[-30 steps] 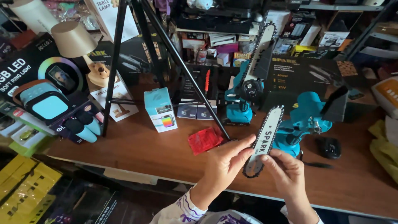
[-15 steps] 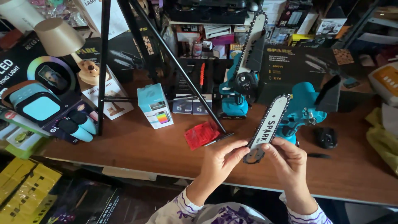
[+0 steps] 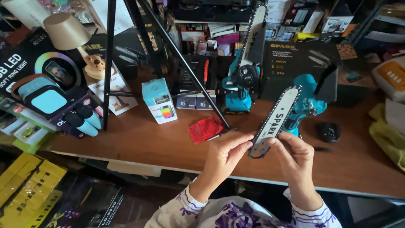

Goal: Assembling a mini handheld chainsaw by fitting the chain to the bar and attaching it to the motor unit using a screwdriver.

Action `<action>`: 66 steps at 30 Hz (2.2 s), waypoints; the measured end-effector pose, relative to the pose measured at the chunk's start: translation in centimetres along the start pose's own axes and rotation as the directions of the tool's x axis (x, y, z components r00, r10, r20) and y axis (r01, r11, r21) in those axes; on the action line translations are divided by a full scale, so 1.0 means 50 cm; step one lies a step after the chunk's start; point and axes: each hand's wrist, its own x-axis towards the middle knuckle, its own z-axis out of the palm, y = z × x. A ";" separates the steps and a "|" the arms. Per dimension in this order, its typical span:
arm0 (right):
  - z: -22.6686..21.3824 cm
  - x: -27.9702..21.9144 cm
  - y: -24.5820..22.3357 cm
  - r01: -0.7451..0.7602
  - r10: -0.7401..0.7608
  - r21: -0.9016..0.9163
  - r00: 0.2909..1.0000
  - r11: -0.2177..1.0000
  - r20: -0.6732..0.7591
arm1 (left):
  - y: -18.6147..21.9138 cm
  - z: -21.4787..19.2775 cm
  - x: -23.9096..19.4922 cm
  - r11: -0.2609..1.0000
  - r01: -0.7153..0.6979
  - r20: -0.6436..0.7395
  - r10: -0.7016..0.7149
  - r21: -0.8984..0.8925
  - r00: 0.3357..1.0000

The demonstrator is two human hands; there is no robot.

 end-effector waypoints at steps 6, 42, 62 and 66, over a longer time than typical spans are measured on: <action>-0.014 -0.009 -0.021 0.040 -0.039 -0.091 0.999 0.995 0.020 | 0.023 0.004 -0.003 1.000 0.028 0.005 -0.028 0.006 1.000; -0.037 -0.003 0.028 0.022 -0.021 0.020 0.999 1.000 -0.031 | -0.032 0.030 -0.010 0.994 -0.062 0.014 0.061 0.089 0.998; -0.078 -0.018 0.066 0.068 -0.075 -0.158 0.996 0.985 -0.037 | -0.007 0.058 -0.012 0.999 0.052 0.049 -0.053 0.015 0.997; -0.091 -0.020 0.072 0.106 -0.109 -0.197 0.994 0.975 -0.002 | -0.009 0.070 -0.022 0.992 0.119 0.071 -0.116 -0.040 0.991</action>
